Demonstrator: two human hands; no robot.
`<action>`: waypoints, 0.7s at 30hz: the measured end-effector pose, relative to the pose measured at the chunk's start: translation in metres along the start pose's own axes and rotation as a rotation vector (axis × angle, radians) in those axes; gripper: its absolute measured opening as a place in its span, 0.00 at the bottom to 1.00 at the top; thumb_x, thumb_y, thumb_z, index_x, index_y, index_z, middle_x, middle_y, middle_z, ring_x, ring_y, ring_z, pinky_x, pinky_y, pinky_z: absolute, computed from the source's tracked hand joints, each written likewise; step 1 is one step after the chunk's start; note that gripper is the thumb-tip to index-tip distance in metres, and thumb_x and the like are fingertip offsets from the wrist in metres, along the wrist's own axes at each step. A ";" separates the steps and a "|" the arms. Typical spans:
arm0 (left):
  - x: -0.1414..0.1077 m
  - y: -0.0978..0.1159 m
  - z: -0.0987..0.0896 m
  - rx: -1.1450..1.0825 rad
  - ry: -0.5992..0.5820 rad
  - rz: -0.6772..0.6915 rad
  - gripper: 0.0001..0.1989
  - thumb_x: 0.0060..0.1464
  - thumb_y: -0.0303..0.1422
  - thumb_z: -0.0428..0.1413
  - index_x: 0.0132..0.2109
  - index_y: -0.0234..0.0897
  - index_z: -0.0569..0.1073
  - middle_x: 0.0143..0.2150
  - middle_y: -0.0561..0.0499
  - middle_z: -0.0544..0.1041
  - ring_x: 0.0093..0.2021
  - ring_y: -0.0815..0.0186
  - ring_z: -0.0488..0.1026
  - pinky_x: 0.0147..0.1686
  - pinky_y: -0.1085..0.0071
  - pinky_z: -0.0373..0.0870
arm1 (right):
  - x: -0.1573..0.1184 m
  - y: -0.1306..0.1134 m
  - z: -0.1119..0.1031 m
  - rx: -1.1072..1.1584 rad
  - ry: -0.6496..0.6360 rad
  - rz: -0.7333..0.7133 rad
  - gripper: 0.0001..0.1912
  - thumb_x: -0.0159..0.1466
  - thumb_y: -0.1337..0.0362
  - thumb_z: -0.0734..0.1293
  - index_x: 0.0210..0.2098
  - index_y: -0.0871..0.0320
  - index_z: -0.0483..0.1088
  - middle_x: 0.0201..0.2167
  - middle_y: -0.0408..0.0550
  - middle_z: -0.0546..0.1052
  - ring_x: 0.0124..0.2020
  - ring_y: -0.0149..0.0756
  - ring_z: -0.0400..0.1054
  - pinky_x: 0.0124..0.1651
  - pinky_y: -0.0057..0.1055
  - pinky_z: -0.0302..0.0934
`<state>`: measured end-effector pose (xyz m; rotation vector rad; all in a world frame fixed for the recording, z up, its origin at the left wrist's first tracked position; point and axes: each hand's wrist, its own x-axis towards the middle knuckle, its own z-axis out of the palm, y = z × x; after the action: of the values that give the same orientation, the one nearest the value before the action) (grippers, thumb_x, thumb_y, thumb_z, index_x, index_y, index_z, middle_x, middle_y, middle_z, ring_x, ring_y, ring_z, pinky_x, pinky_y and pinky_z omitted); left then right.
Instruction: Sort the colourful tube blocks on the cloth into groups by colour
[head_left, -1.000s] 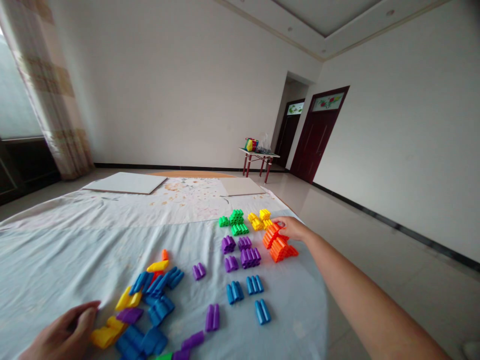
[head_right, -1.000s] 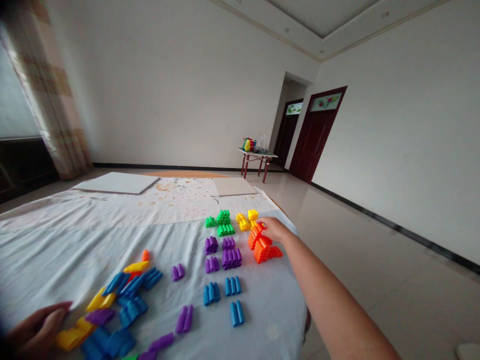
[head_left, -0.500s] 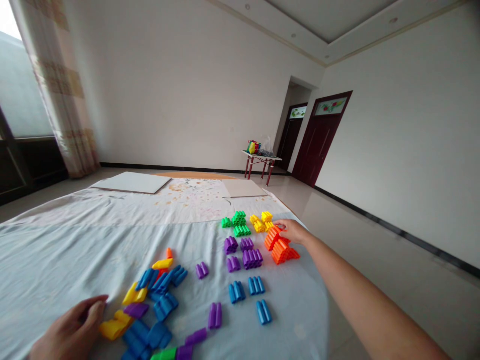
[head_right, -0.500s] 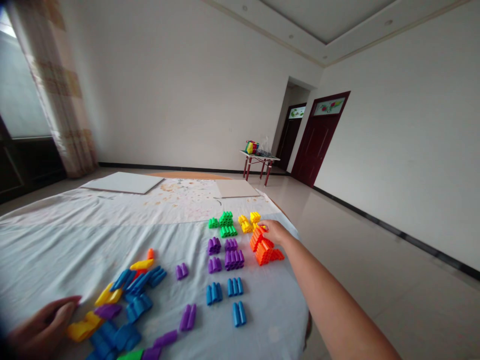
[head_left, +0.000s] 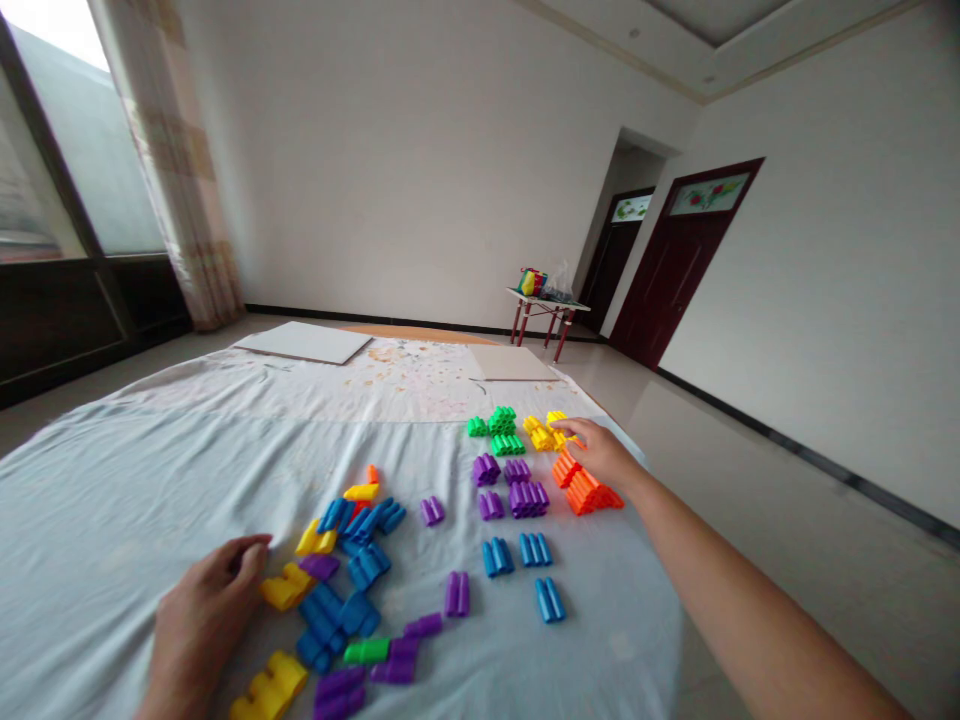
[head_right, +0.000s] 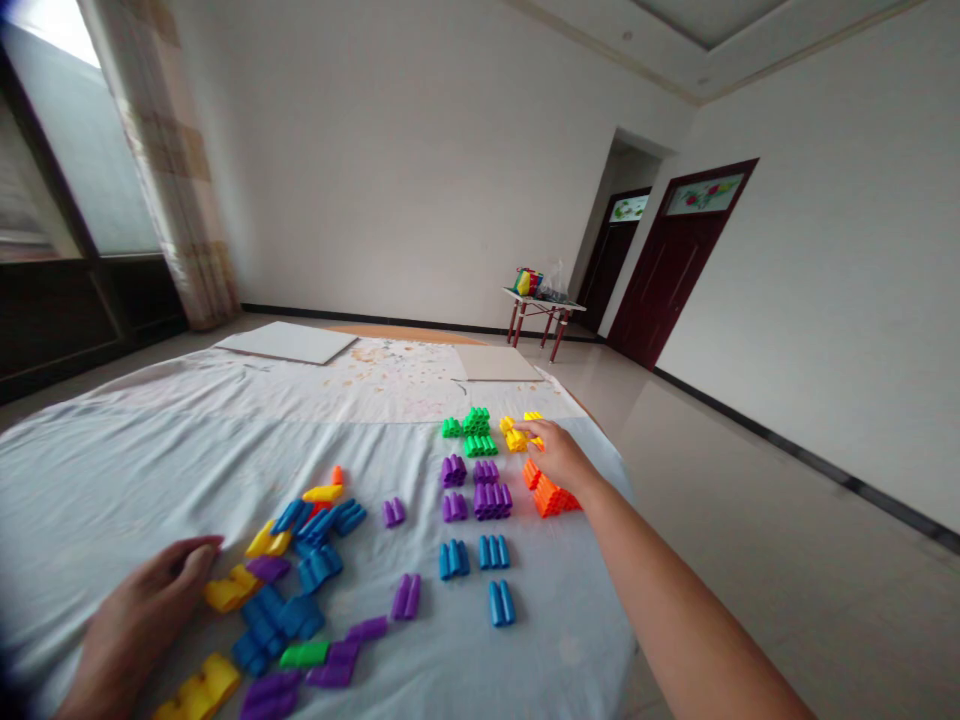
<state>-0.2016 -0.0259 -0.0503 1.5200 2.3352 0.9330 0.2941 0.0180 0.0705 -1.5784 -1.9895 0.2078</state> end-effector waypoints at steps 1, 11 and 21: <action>-0.004 0.007 -0.004 -0.007 -0.030 -0.016 0.21 0.52 0.44 0.46 0.43 0.41 0.78 0.35 0.49 0.80 0.34 0.59 0.75 0.30 0.69 0.67 | -0.004 -0.013 0.010 0.035 -0.018 -0.052 0.22 0.57 0.74 0.60 0.50 0.56 0.73 0.49 0.50 0.75 0.48 0.38 0.68 0.58 0.38 0.58; -0.007 0.011 -0.006 -0.072 0.012 0.005 0.19 0.48 0.42 0.47 0.39 0.41 0.78 0.34 0.47 0.80 0.36 0.59 0.75 0.32 0.69 0.67 | -0.029 -0.121 0.133 0.158 -0.291 -0.247 0.20 0.58 0.73 0.64 0.49 0.55 0.72 0.48 0.51 0.76 0.52 0.39 0.67 0.58 0.37 0.58; -0.006 0.007 -0.001 -0.087 0.015 0.021 0.18 0.50 0.42 0.47 0.39 0.41 0.78 0.36 0.47 0.80 0.39 0.58 0.75 0.35 0.69 0.67 | -0.017 -0.149 0.180 0.184 -0.248 -0.169 0.25 0.57 0.65 0.67 0.55 0.60 0.68 0.56 0.55 0.71 0.58 0.44 0.62 0.61 0.40 0.54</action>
<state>-0.1944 -0.0296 -0.0461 1.5109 2.2614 1.0400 0.0759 0.0010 -0.0132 -1.3134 -2.2082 0.5257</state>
